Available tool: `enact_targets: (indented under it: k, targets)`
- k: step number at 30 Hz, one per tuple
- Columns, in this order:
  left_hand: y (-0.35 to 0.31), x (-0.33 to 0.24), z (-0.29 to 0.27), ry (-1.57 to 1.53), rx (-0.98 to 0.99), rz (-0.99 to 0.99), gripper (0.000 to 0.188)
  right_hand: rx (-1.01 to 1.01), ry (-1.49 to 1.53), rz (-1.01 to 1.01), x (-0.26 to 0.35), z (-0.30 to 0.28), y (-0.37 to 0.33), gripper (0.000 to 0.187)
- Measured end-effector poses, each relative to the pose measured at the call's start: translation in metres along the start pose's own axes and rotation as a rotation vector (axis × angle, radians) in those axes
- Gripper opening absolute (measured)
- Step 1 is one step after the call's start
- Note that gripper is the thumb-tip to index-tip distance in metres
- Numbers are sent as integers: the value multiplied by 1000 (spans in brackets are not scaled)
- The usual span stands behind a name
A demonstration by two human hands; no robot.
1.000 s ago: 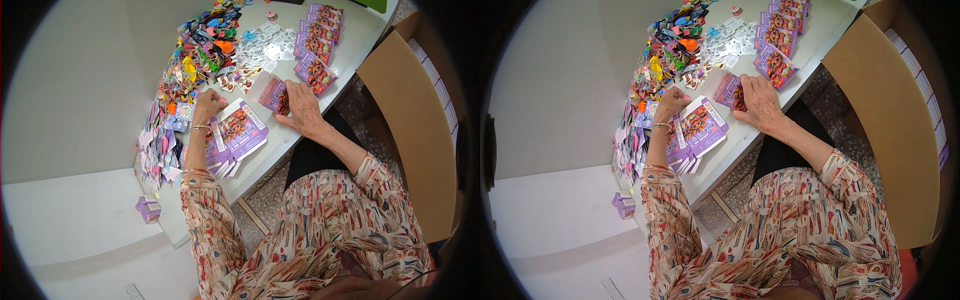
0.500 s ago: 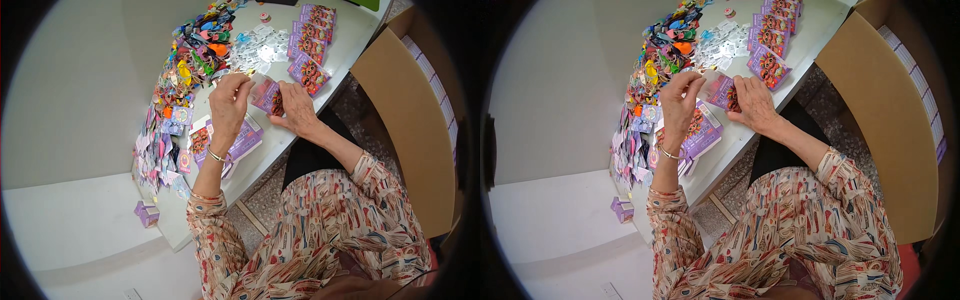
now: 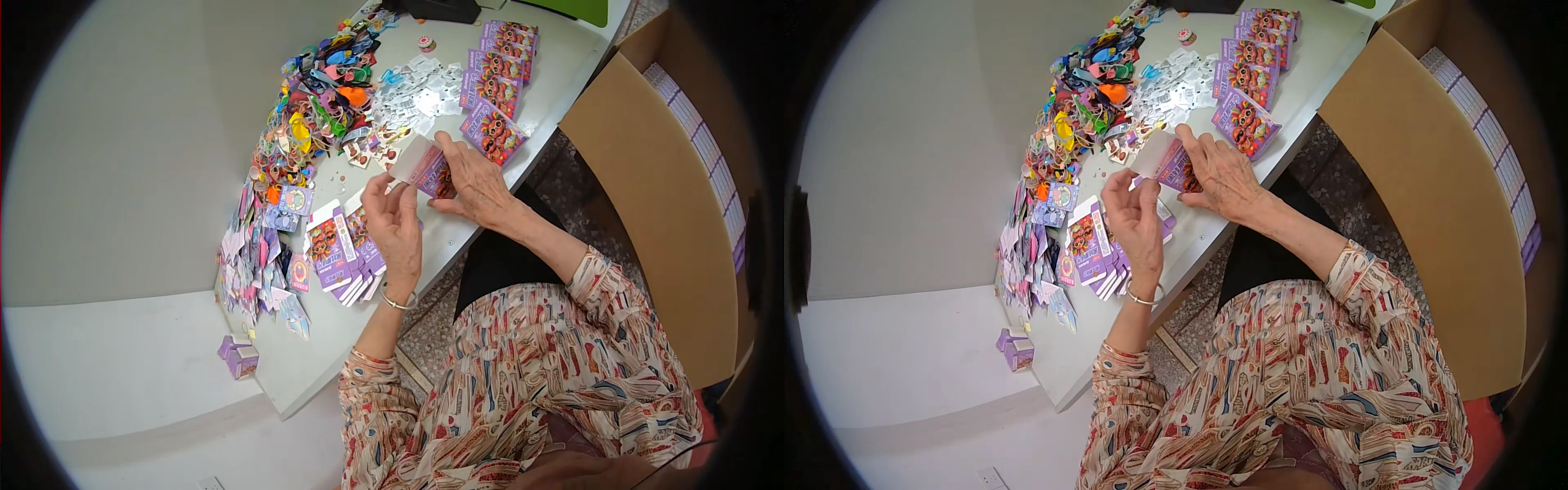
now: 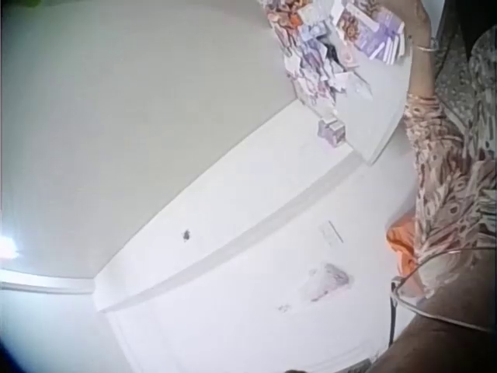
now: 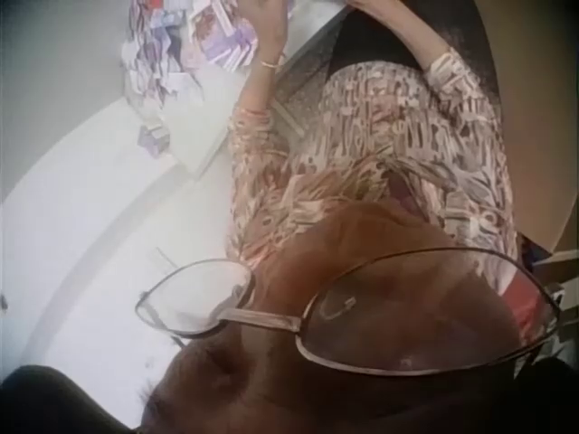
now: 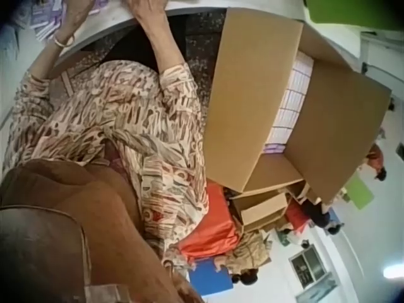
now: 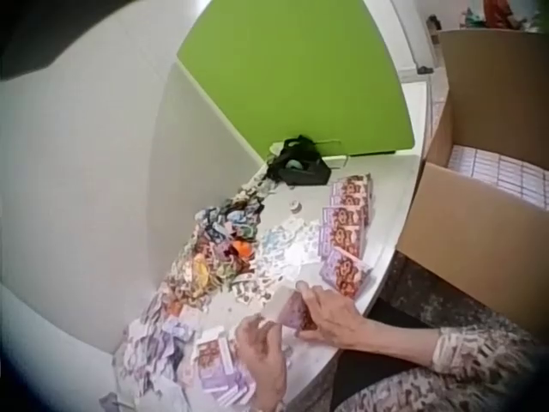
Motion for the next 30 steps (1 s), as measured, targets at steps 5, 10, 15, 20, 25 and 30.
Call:
enact_targets:
  k: [5,10,15,20,25,30]
  targets:
    - [-1,12,-1,37,-45,84,32,26,-56,-6,6,1,3,105]
    - [5,7,4,318,67,99,25,81,-72,-48,7,5,4,95]
    - [8,-6,6,477,67,215,29,73,-62,-77,8,2,6,93]
    - [4,-13,9,642,60,346,31,-28,-48,-191,6,2,5,99]
    - [0,-20,13,589,159,498,24,-8,43,-59,-7,6,4,103]
    - [23,-22,15,430,146,184,22,1,64,-90,-2,3,8,97]
Point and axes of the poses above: each hand's wrist, its own y-axis towards the middle knuckle, its own z-axis out of the palm, x = y × z, the point moved 6 cm from there along y, towards the middle knuckle, and after that the axes turned 2 degrees about y, right-handed, at the moved point
